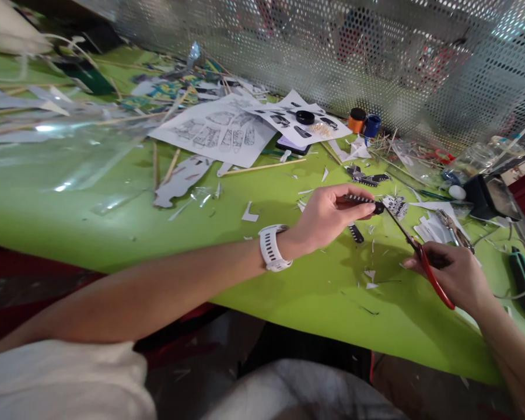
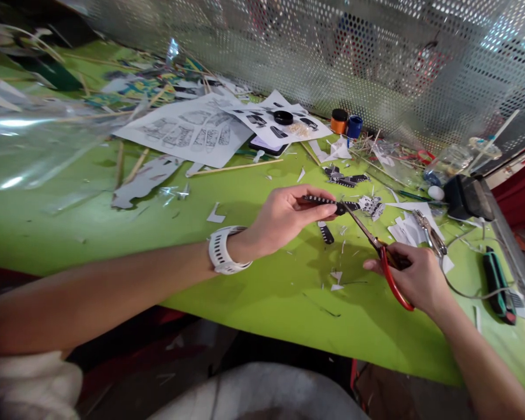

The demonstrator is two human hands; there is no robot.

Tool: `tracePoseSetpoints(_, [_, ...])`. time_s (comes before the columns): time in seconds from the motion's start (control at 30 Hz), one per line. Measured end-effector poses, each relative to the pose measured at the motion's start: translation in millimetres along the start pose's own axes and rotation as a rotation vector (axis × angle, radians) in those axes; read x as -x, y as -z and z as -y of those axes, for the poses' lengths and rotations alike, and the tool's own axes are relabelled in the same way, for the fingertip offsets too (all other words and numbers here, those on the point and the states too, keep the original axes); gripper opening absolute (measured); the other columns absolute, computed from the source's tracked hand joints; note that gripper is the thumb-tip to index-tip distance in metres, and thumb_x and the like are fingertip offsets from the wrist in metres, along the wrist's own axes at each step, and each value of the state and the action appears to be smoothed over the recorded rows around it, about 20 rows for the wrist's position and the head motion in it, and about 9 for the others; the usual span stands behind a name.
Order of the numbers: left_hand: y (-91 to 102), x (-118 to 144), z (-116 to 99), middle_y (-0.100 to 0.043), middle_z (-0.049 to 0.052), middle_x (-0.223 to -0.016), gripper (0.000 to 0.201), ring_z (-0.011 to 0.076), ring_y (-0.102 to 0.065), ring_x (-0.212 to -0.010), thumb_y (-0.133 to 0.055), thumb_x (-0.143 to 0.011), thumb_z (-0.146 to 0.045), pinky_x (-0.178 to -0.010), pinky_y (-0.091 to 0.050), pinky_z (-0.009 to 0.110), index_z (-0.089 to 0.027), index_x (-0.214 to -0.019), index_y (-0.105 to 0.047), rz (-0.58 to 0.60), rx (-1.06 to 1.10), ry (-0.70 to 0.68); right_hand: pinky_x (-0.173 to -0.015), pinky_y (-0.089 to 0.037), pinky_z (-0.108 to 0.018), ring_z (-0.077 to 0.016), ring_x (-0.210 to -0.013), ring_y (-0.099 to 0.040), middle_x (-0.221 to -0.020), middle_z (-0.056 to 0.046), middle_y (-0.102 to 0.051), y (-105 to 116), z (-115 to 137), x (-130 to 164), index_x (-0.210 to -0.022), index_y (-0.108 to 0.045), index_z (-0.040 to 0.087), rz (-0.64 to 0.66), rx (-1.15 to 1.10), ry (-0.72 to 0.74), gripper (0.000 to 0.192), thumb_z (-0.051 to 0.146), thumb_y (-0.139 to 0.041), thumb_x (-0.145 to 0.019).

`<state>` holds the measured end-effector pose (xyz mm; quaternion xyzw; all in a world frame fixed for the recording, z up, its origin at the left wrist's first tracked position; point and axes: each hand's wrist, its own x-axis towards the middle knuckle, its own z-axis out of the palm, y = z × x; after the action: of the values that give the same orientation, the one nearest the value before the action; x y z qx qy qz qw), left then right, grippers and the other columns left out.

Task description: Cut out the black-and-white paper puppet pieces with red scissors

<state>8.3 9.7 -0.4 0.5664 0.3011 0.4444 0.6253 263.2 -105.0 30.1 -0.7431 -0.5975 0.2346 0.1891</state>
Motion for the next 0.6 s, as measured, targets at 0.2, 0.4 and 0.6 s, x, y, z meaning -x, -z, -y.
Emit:
tracePoseSetpoints(0.2, [0.8, -1.0, 1.8, -0.088, 0.008, -0.101, 0.021, 0.0214, -0.086, -0.094, -0.087, -0.087, -0.027, -0.092, -0.073, 0.035, -0.017, -0.105, -0.084, 0.011, -0.014, -0.035, -0.057, -0.023, -0.031, -0.0139, -0.059, -0.033, -0.057, 0.004, -0.043, 0.6, 0.1, 1.8, -0.068, -0.074, 0.022, -0.04, 0.002, -0.013, 0.073, 0.095, -0.076, -0.07])
tracePoseSetpoints(0.4, [0.4, -1.1, 1.3, -0.087, 0.007, -0.098, 0.022, 0.022, -0.086, -0.094, -0.087, -0.086, -0.028, -0.09, -0.072, 0.035, -0.018, -0.105, -0.079, 0.01, -0.005, -0.047, -0.057, -0.024, -0.03, -0.014, -0.059, -0.032, -0.055, 0.004, -0.04, -0.3, 3.1, 2.1, -0.066, -0.07, 0.023, -0.088, 0.032, -0.002, 0.075, 0.097, -0.072, -0.071])
tracePoseSetpoints(0.6, [2.4, -4.3, 5.0, -0.084, 0.005, -0.091, 0.03, 0.0205, -0.083, -0.086, -0.089, -0.082, -0.029, -0.078, -0.07, 0.032, -0.02, -0.1, -0.067, -0.031, 0.008, -0.005, -0.057, -0.023, -0.03, -0.0143, -0.059, -0.036, -0.057, 0.004, -0.042, -0.4, -3.0, -2.9, -0.064, -0.063, 0.023, -0.172, 0.039, -0.012, 0.074, 0.096, -0.068, -0.077])
